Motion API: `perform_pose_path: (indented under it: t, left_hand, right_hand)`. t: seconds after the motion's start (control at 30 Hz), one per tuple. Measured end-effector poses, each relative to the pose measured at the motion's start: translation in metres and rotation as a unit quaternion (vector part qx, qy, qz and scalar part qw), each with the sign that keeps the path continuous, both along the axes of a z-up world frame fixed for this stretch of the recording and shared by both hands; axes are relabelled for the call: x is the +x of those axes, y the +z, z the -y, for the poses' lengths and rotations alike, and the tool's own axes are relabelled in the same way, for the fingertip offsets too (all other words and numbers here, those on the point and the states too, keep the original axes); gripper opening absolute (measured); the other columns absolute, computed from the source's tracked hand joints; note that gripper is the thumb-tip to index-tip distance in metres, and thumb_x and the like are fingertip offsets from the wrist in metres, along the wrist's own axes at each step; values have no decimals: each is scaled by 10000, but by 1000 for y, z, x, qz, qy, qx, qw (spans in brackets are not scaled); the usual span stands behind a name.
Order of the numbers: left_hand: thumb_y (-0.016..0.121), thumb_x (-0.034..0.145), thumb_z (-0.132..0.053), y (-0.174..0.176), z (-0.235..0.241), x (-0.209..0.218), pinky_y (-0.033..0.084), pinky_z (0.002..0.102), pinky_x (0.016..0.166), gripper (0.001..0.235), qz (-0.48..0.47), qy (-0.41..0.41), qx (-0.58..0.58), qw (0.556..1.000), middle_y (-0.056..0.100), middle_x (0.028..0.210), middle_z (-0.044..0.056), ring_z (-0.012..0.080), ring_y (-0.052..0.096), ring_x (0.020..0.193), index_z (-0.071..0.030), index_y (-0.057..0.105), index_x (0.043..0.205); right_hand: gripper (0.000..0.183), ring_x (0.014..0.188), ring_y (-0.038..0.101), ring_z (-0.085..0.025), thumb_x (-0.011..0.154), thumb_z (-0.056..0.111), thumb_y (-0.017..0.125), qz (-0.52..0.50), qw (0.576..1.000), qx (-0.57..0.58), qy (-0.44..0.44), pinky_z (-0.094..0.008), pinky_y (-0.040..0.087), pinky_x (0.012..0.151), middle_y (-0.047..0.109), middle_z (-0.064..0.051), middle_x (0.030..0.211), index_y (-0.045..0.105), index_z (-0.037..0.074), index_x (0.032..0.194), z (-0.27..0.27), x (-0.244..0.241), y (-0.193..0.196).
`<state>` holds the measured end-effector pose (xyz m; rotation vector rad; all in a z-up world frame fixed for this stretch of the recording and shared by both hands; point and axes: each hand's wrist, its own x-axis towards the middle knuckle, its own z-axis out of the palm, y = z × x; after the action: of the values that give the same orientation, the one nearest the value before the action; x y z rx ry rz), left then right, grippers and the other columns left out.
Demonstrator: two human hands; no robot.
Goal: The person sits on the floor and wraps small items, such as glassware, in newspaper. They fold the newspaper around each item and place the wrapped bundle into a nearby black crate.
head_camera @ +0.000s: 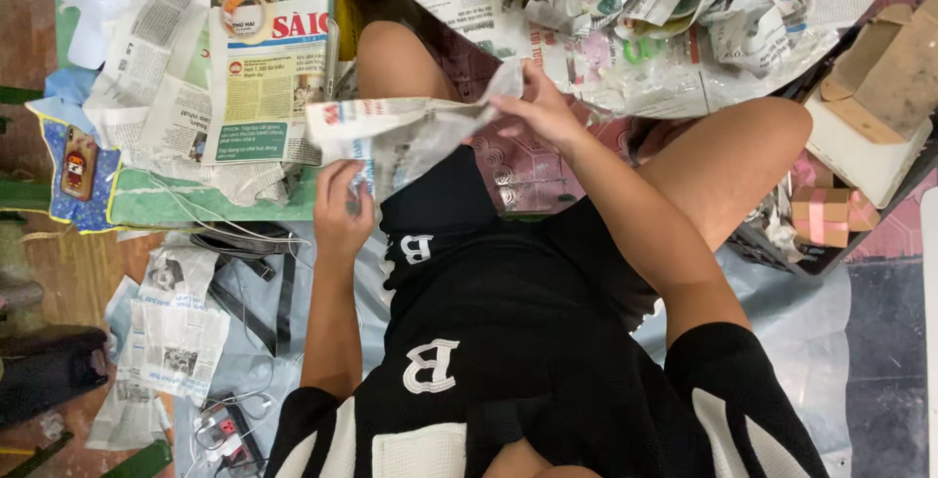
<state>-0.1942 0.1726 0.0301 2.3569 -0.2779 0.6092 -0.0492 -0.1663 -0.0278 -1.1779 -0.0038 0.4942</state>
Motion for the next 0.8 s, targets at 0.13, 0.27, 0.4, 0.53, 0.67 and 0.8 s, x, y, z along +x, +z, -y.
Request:
perform_pose_path:
  t: [0.13,0.27,0.4,0.53,0.67,0.8]
  left_hand:
    - [716,879,-51,36,5,-2,510,426,958,417,-115,50,100,987,628,1124,91,324,628,1081,-44,731,1296]
    - [828,842,-238,67,30,11,469,460,829,249,-90,109,214,967,614,1070,127,359,586,997,-98,781,1041]
    - [810,906,-284,70,56,32,480,469,944,207,-154,-12,169,973,629,1109,68,297,592,1121,-153,767,1060]
    - [821,862,-288,57,74,63,417,542,1008,449,-154,-201,218,943,558,1402,139,349,503,1310,-158,705,1276]
    - [819,830,-355,44,75,83,237,648,1173,738,-104,-204,245,942,350,1651,123,350,315,1514,-160,551,1489]
    - [801,918,-379,27,71,85,144,680,1218,787,-141,-164,211,953,267,1708,128,330,245,1577,-138,474,1591]
  right_hand:
    - [455,1050,716,-200,867,35,720,21,998,-53,-11,-335,614,801,691,-69,1158,513,73,1270,-12,-4,-6]
    - [365,1151,661,-230,937,-44,749,270,958,-95,19,-363,534,1011,677,-117,1190,559,15,1243,-18,-13,-3]
    - [429,1163,700,-186,916,24,770,335,929,-139,75,-366,550,1039,706,-93,1151,537,53,1274,-24,-21,20]
    - [584,1259,669,-197,935,157,805,318,931,-162,73,-386,557,1084,686,-115,1278,457,66,1396,-26,-28,27]
    - [825,1294,581,-268,931,211,838,277,946,-159,53,-423,531,1049,558,-203,1393,261,51,1498,-25,-26,18]
    - [865,1337,554,-365,978,157,879,356,905,-213,92,-482,482,1097,541,-293,1436,240,54,1551,-17,-38,7]
